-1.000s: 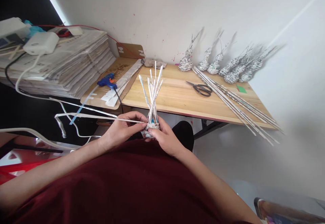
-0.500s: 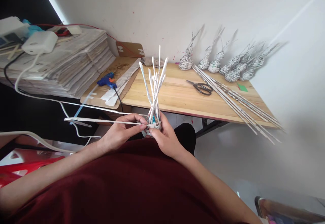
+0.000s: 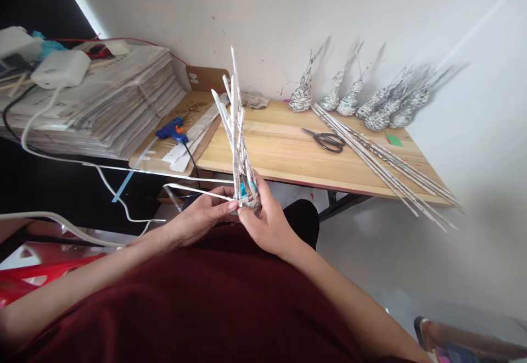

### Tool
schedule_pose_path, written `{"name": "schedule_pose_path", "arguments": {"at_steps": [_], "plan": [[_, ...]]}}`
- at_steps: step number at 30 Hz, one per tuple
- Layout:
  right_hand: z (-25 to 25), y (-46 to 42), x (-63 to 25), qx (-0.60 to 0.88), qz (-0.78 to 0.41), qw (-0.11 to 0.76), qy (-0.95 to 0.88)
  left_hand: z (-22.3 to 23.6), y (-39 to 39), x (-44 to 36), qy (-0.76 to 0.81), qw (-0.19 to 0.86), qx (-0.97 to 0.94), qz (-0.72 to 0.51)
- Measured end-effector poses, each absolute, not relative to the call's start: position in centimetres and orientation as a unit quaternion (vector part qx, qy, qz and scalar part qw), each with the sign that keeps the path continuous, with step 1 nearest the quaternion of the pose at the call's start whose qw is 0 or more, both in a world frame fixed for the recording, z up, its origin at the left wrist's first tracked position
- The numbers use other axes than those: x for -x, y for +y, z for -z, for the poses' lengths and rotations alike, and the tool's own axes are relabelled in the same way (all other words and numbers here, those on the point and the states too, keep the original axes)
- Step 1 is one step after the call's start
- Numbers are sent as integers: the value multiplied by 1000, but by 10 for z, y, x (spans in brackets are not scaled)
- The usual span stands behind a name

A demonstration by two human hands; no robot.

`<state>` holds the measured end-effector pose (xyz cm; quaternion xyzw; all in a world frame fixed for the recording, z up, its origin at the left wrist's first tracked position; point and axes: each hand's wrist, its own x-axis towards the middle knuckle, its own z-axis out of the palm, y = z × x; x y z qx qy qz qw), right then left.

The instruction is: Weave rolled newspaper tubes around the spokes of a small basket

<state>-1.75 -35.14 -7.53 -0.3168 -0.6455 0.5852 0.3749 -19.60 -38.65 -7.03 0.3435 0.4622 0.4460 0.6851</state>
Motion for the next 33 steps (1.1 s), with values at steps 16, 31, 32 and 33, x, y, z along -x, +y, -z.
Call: {"name": "schedule_pose_path", "arguments": {"at_steps": [16,31,32,33], "plan": [[43,-340,68,224,-622,253,-706,86,-401,230,306,682,-317,-583],[29,-250,176,315,-326,122,-883,69,-463,324,372,485,-239,-754],[28,-248,190,318,-301,118,-891,66,-463,329,372,470,-234,-766],[27,-248,205,310,-289,111,-899,63,-462,334,370,457,-228,-776]]}}
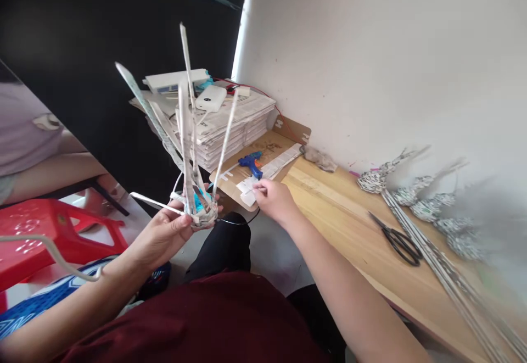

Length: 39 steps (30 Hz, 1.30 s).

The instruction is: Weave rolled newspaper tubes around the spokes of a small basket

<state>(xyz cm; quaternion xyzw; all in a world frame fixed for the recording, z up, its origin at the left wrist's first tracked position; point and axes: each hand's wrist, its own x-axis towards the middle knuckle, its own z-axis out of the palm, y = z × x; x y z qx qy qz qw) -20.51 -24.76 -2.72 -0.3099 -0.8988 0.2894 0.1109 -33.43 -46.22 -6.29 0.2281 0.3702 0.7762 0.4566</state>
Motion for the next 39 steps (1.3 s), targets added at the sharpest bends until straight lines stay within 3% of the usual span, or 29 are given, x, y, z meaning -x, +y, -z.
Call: {"name": "schedule_pose_path", "arguments": {"at_steps": [5,11,18,23,27,30,33,39], "plan": [[28,-246,279,268,-239,71,-931,55,-459,352,367,422,-208,-802],[36,-211,316,364,-107,77,-922,48,-464,365,334,451,-186,-806],[45,-193,311,388,-130,98,-907,45,-471,380,310,457,-199,-810],[25,-172,280,421,-214,222,-853,41,-474,385,310,434,-221,-816],[6,-160,229,434,-353,301,-773,36,-472,383,314,416,-223,-824],[2,-173,185,404,-453,325,-725,35,-466,378,313,415,-222,-825],[4,-208,147,341,-678,334,-559,36,-458,371,316,416,-225,-823],[1,-293,105,272,-698,305,-589,38,-446,355,317,429,-240,-811]]}}
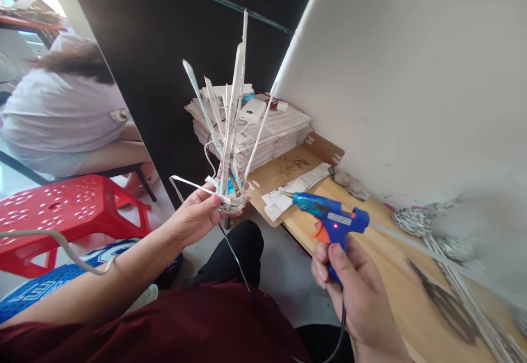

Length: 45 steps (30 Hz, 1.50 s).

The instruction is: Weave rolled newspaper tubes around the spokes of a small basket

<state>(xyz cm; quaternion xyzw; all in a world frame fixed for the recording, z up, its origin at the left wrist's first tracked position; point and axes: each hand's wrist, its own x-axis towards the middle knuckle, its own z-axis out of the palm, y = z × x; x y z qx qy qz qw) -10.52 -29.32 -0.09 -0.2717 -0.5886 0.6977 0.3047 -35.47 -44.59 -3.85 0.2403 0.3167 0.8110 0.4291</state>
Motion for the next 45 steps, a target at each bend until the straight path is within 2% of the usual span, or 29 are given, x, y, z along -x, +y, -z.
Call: {"name": "schedule_pose_path", "arguments": {"at_steps": [6,11,28,45], "plan": [[7,-332,90,207,-607,282,-714,37,-440,340,286,441,-281,-803],[16,-340,89,154,-597,285,-734,36,-436,332,271,461,-292,-793],[12,-347,92,199,-419,361,-809,30,-434,318,274,507,-255,-776],[22,-346,88,229,-383,339,-828,29,-435,316,286,514,-229,-776]]}}
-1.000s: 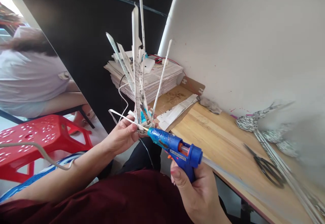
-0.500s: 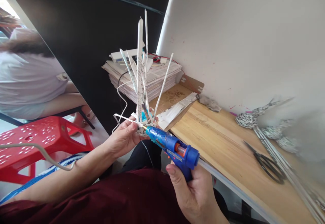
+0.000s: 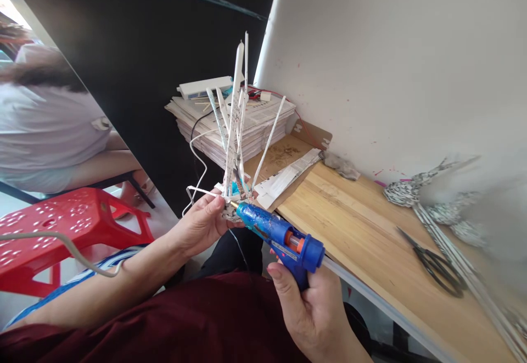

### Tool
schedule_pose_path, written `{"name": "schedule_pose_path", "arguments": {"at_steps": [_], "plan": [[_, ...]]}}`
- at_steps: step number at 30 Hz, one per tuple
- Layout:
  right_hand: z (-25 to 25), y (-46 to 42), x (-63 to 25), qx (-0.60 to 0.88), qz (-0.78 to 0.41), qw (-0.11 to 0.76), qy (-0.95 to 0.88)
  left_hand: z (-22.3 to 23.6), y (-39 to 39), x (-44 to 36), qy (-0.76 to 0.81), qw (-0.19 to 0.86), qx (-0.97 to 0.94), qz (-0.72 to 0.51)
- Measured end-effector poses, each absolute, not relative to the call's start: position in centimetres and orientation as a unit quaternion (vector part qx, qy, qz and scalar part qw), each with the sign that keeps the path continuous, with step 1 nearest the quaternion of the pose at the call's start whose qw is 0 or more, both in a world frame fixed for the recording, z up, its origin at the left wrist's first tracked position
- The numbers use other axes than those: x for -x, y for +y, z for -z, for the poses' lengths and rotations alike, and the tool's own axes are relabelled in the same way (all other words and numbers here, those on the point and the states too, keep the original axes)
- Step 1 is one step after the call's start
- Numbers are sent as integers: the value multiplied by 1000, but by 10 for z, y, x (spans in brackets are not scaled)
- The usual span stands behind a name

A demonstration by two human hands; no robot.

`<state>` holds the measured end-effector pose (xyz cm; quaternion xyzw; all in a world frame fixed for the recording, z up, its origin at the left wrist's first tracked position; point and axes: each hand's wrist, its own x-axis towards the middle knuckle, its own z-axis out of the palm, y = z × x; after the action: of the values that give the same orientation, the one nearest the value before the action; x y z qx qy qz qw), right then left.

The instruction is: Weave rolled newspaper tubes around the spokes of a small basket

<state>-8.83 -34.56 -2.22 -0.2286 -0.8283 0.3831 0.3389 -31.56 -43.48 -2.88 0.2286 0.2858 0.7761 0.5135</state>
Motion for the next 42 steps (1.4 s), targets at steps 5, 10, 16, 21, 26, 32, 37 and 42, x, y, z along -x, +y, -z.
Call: {"name": "schedule_pose_path", "arguments": {"at_steps": [5,10,16,21,26,32,37,42], "plan": [[21,-345,89,235,-369,342,-832,29,-434,315,268,518,-232,-779],[18,-346,91,229,-361,356,-830,30,-435,315,272,526,-228,-773],[18,-345,91,222,-342,358,-840,30,-435,315,274,523,-229,-774],[18,-344,91,214,-309,366,-851,29,-435,315,280,517,-226,-777],[16,-347,96,192,-298,360,-863,29,-436,313,284,526,-221,-771],[16,-348,100,202,-314,358,-856,31,-435,313,284,524,-223,-771],[15,-348,101,194,-287,365,-864,31,-435,314,288,522,-222,-772],[12,-348,102,183,-250,373,-875,31,-435,314,282,516,-220,-778]]}}
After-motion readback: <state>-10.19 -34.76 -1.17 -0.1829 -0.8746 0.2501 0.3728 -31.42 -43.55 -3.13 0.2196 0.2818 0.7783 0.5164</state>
